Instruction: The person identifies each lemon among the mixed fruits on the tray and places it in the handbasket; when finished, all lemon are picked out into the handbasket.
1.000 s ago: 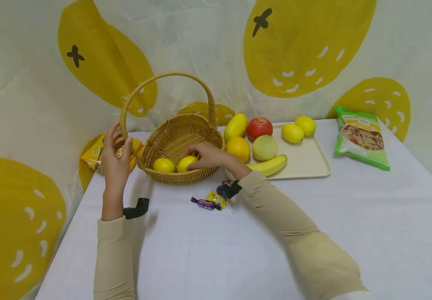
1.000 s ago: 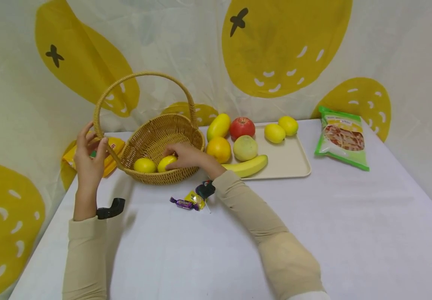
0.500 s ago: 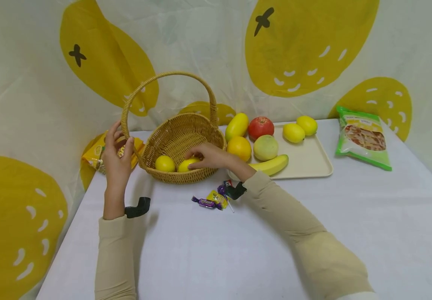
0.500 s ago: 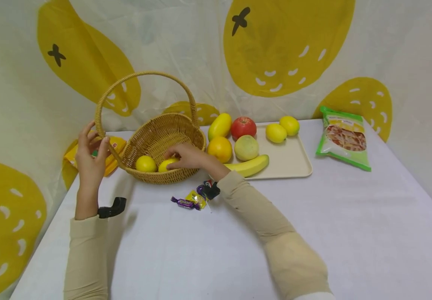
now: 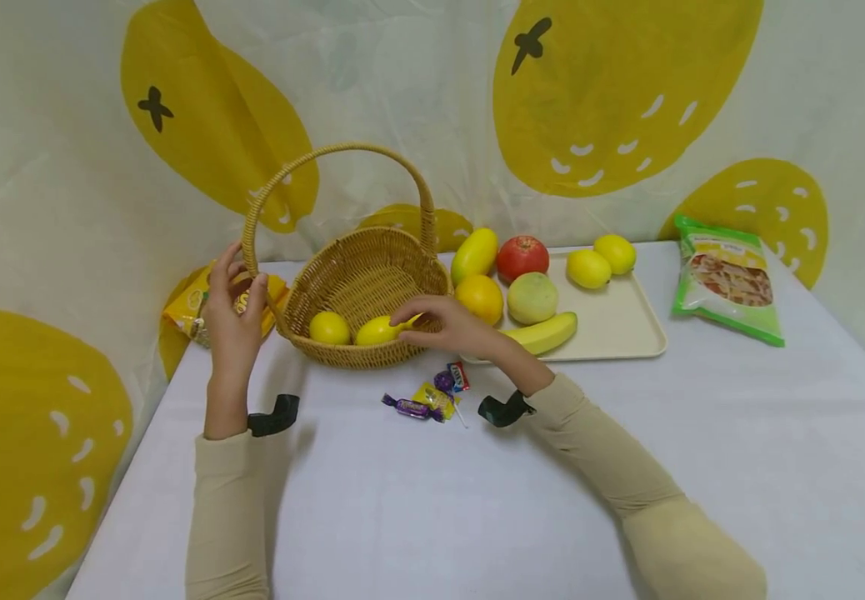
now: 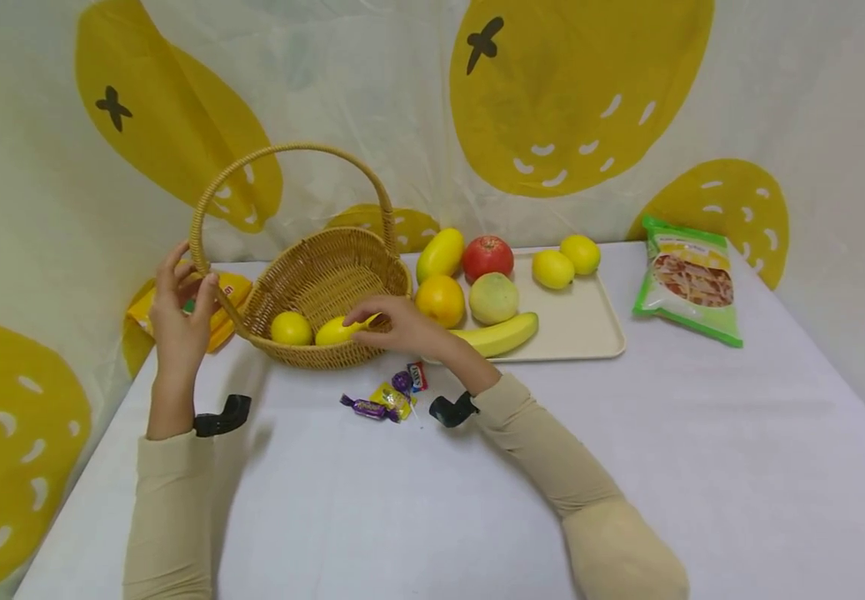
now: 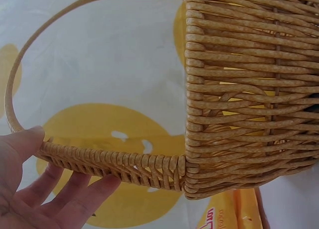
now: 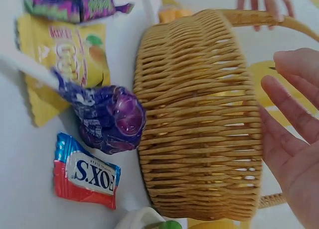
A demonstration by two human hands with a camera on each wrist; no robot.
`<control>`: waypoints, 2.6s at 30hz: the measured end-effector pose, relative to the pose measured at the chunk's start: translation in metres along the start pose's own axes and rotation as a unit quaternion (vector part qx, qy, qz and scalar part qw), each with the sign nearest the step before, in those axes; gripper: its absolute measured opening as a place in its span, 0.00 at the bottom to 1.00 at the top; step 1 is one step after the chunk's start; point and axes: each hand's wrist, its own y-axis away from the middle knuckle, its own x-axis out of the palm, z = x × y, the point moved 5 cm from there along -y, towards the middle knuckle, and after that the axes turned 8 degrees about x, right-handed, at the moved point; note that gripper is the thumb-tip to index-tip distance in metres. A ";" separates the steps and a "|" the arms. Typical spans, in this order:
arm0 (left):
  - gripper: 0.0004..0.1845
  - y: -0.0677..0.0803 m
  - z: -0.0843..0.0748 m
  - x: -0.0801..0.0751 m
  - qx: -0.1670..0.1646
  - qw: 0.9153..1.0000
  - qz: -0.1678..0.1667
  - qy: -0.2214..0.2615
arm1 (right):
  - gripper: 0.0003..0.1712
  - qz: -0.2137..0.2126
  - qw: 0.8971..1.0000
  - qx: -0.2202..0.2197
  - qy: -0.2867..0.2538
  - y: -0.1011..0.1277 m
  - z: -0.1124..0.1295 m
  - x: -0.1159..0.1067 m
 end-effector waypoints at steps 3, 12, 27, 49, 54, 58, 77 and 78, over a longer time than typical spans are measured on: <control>0.28 -0.001 0.000 -0.001 -0.005 1.000 0.002 0.001 | 0.13 -0.012 1.000 -0.018 -0.010 0.009 0.004 -0.005; 0.28 0.000 -0.002 0.001 -0.007 1.000 0.006 -0.005 | 0.13 -0.055 0.998 -0.011 -0.016 0.029 0.006 -0.040; 0.28 -0.001 -0.002 0.001 -0.003 1.000 0.003 -0.014 | 0.14 -0.207 0.974 0.077 -0.042 0.068 -0.029 -0.132; 0.28 -0.001 0.000 0.000 -0.006 1.000 0.002 -0.010 | 0.20 -0.362 0.919 0.153 -0.037 0.125 -0.122 -0.185; 0.28 0.000 -0.001 0.001 -0.008 1.000 0.006 -0.006 | 0.21 -0.352 0.916 0.192 0.028 0.126 -0.130 -0.184; 0.28 0.000 -0.002 0.001 -0.017 1.000 0.009 -0.005 | 0.24 -0.316 0.922 0.220 0.045 0.127 -0.136 -0.183; 0.28 0.001 -0.002 0.001 -0.022 1.000 0.008 -0.007 | 0.38 -0.240 0.919 0.311 0.028 0.128 -0.135 -0.179; 0.28 0.001 -0.002 0.001 -0.024 1.000 0.009 -0.007 | 0.38 -0.246 0.917 0.313 0.028 0.128 -0.135 -0.179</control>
